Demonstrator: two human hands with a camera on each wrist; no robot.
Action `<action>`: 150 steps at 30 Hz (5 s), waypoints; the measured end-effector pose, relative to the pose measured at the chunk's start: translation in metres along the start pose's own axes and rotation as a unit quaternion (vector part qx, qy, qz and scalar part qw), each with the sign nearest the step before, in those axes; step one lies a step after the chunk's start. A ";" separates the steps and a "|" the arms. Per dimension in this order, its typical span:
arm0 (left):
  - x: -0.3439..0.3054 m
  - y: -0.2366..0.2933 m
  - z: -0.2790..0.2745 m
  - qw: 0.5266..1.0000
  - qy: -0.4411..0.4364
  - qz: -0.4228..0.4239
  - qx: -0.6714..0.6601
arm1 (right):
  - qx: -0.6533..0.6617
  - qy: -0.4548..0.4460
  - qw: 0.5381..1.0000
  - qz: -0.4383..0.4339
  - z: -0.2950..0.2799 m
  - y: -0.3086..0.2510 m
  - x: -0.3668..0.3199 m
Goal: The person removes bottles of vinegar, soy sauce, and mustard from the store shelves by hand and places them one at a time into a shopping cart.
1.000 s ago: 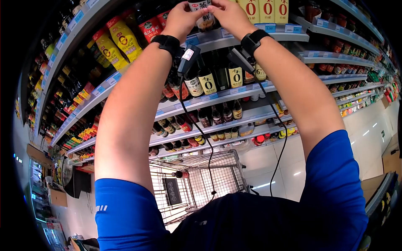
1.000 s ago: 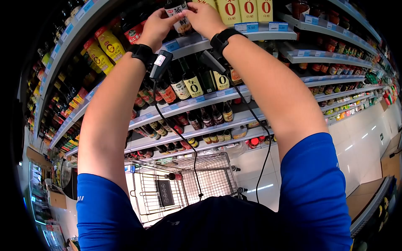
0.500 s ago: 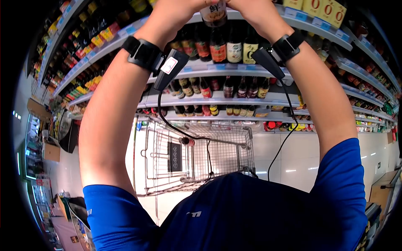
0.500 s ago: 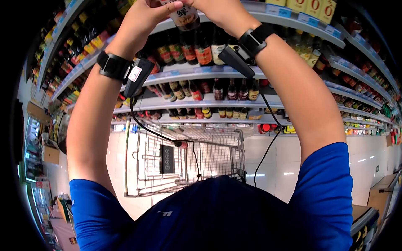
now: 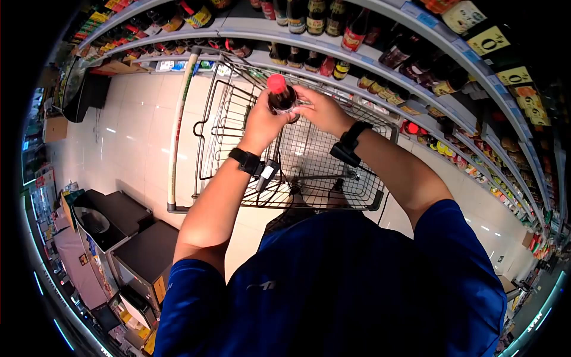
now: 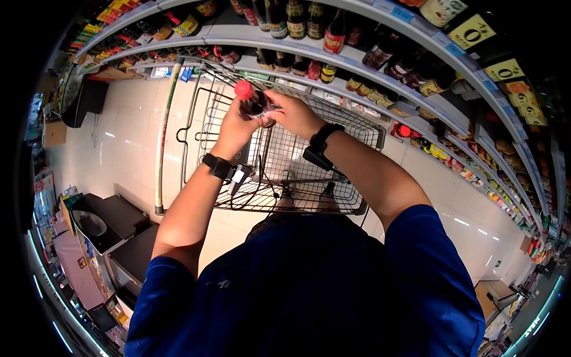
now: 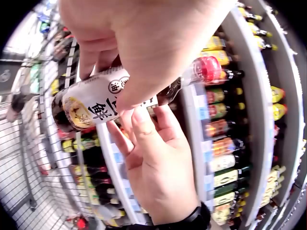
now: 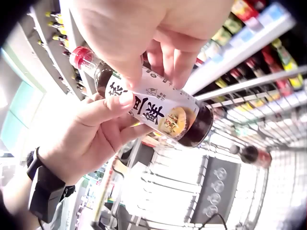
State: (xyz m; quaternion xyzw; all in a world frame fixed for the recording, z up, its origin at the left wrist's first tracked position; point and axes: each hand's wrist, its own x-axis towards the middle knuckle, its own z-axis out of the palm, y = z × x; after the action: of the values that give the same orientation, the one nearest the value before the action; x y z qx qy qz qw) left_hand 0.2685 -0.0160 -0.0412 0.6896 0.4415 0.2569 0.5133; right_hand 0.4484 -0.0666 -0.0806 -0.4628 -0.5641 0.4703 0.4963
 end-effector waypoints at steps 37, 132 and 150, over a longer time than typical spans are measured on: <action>0.029 -0.393 0.116 0.941 0.205 -0.250 0.100 | -0.119 0.056 0.971 0.200 0.117 0.384 -0.013; 0.153 0.624 0.315 0.924 -0.060 0.378 0.012 | -0.314 0.535 0.753 -0.218 -0.427 -0.472 -0.125; 0.135 0.605 0.310 0.889 -0.086 0.430 -0.131 | -0.321 0.525 0.754 -0.227 -0.422 -0.460 -0.130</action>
State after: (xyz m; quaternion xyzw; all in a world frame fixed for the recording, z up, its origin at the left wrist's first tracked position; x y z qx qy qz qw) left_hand 0.7926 -0.0977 0.4055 0.7576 0.0183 0.4481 0.4742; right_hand 0.8532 -0.2248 0.3856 -0.6275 -0.4210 -0.1825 0.6290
